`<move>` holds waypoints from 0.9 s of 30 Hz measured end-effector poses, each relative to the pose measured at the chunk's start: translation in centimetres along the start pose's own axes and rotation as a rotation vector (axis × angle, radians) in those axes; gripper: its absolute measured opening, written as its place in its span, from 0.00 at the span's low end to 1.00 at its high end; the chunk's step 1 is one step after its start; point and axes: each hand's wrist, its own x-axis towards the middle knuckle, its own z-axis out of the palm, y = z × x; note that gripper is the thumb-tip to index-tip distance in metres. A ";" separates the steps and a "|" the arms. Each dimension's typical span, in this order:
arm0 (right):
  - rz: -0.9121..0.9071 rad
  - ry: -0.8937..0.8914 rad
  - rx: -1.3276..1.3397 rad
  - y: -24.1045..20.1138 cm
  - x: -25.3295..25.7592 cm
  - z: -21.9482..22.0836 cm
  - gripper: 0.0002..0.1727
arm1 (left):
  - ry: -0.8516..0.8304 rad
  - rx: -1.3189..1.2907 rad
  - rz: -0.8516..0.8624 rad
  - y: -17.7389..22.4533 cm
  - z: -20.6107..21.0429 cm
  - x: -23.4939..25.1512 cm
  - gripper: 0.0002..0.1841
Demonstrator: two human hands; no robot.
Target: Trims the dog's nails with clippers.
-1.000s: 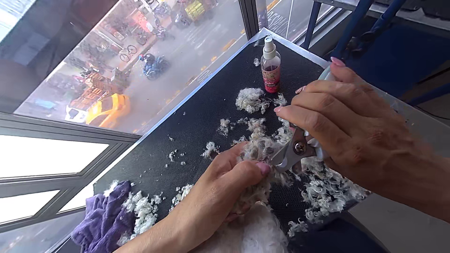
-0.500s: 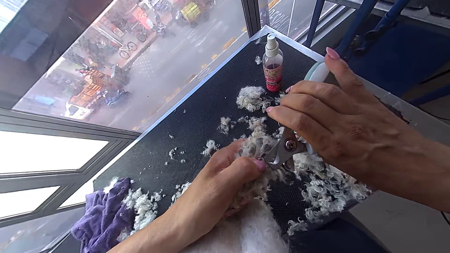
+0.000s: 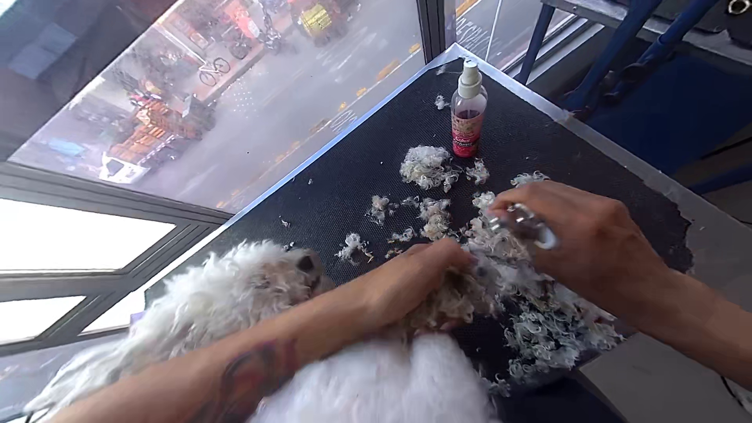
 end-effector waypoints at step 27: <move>-0.210 -0.091 0.320 -24.0 -1.2 3.3 0.17 | 0.401 1.329 -0.639 -6.4 -17.9 -14.2 0.22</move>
